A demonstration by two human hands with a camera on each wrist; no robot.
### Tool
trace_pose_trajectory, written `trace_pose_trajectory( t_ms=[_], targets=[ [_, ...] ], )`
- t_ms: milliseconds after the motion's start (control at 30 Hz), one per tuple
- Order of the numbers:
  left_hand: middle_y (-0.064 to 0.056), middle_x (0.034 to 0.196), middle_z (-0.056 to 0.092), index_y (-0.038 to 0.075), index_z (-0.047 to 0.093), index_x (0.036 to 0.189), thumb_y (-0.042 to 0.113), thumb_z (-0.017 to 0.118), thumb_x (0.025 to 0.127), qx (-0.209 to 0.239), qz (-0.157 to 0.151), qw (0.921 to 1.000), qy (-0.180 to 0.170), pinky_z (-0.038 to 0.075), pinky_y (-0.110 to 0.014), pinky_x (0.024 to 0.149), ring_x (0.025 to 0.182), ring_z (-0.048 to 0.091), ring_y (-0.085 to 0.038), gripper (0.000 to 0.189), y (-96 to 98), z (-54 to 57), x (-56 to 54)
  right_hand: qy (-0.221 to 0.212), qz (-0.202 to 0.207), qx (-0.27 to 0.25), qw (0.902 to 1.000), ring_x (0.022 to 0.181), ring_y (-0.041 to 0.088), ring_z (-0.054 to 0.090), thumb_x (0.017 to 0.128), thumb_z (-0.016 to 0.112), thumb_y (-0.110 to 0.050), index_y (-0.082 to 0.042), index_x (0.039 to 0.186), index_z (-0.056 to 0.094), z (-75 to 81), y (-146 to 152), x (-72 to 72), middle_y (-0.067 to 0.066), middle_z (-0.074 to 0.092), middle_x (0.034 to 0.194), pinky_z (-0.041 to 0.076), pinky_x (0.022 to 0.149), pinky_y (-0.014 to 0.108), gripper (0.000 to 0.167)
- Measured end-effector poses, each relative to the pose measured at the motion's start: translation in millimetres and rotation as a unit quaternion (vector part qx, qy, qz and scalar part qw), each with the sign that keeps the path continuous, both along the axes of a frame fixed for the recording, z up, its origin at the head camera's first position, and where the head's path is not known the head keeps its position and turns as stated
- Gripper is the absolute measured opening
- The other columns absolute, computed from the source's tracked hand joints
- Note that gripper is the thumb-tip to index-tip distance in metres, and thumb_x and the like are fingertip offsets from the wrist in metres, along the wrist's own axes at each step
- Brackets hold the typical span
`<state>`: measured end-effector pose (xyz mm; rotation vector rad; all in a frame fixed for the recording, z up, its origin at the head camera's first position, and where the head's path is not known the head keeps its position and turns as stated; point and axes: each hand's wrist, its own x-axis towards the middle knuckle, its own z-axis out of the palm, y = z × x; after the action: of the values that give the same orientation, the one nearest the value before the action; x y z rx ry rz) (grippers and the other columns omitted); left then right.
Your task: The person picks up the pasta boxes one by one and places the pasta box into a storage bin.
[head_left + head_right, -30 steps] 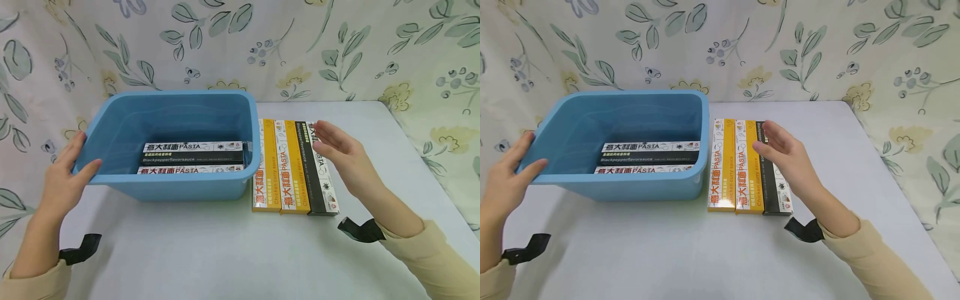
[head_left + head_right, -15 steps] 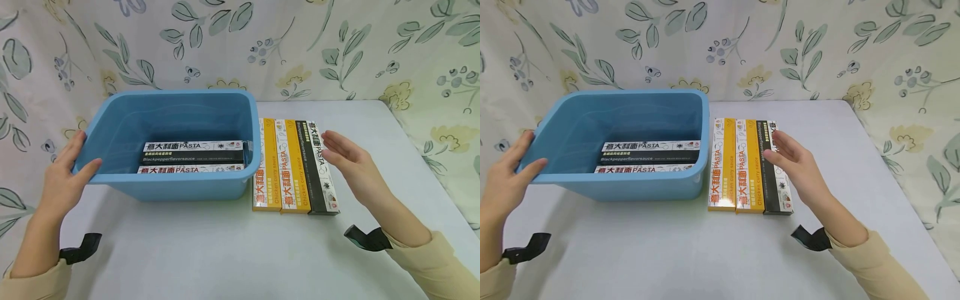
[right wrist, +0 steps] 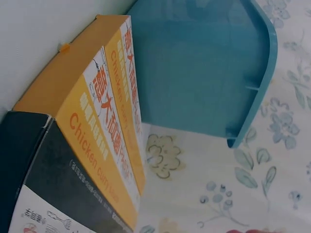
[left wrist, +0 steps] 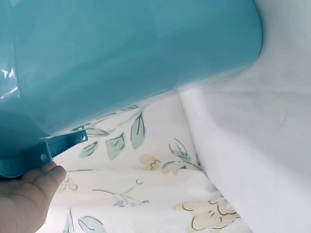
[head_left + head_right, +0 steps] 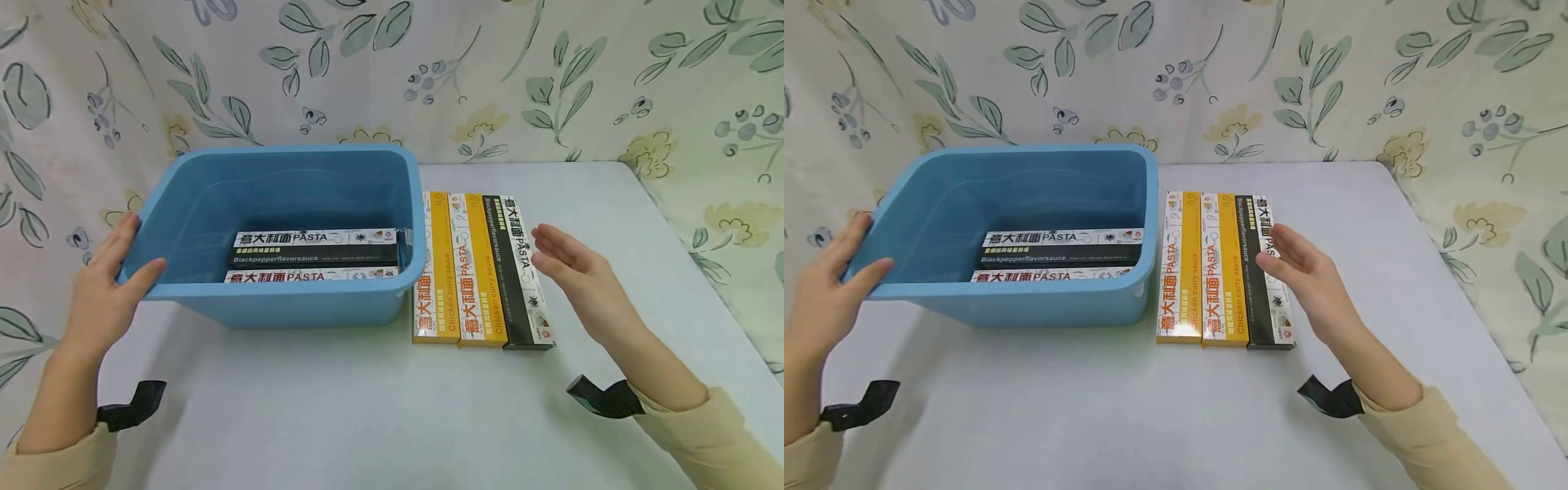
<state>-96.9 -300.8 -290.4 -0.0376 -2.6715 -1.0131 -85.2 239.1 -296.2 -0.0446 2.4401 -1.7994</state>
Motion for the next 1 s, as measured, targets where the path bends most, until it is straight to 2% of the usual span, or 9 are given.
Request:
trace_pose_trajectory(
  t_ms=[267, 367, 500, 700, 1000],
  targets=[
    [-0.015, 0.160, 0.013, 0.014, 0.017, 0.156, 0.027, 0.048, 0.099, 0.000, -0.001, 1.0000, -0.001, 0.011, -0.076, 0.099, 0.139, 0.013, -0.054, 0.066, 0.7, -0.8, -0.4, -0.022, -0.005, 0.015, 0.9996, 0.145, 0.030, 0.021, 0.101, 0.052, -0.028, -0.004, 0.156, 0.017, -9.9, 1.6, 4.6, 0.014, 0.021, 0.159, 0.032, 0.107, 0.018, 0.069],
    [-0.015, 0.160, 0.014, 0.014, 0.018, 0.156, 0.027, 0.048, 0.099, -0.001, -0.001, 1.0000, 0.003, 0.012, -0.075, 0.100, 0.140, 0.014, -0.054, 0.066, 0.4, -0.6, -0.3, -0.042, -0.009, 0.037, 0.9984, 0.146, 0.034, 0.017, 0.099, 0.056, -0.029, -0.006, 0.156, 0.014, -14.4, 0.8, 5.9, 0.013, 0.017, 0.161, 0.026, 0.114, 0.034, 0.075],
    [-0.016, 0.160, 0.015, 0.013, 0.018, 0.156, 0.027, 0.048, 0.099, -0.003, 0.000, 1.0000, 0.007, 0.012, -0.075, 0.100, 0.140, 0.014, -0.053, 0.066, 0.1, -0.5, -0.6, -0.066, -0.015, 0.073, 0.9950, 0.146, 0.040, 0.012, 0.094, 0.065, -0.031, -0.008, 0.157, 0.006, -21.2, 0.7, 6.3, 0.012, 0.008, 0.162, 0.017, 0.114, 0.053, 0.090],
    [-0.016, 0.160, 0.014, 0.014, 0.018, 0.156, 0.029, 0.048, 0.099, -0.003, 0.001, 1.0000, 0.004, 0.011, -0.075, 0.099, 0.140, 0.013, -0.053, 0.066, 1.1, -0.2, -1.4, -0.076, -0.021, 0.097, 0.9922, 0.145, 0.042, 0.012, 0.089, 0.071, -0.029, -0.005, 0.156, 0.000, -29.8, 4.4, 9.5, 0.014, 0.005, 0.162, 0.017, 0.114, 0.052, 0.101],
    [-0.015, 0.160, 0.015, 0.013, 0.018, 0.156, 0.028, 0.048, 0.099, 0.001, 0.000, 1.0000, 0.007, 0.010, -0.074, 0.101, 0.141, 0.013, -0.051, 0.066, 0.6, -0.3, -0.7, -0.116, -0.023, 0.119, 0.9858, 0.143, 0.046, 0.015, 0.085, 0.076, -0.029, -0.003, 0.155, -0.003, -46.3, 5.9, 13.1, 0.018, 0.002, 0.161, 0.021, 0.113, 0.055, 0.109]
  ],
)
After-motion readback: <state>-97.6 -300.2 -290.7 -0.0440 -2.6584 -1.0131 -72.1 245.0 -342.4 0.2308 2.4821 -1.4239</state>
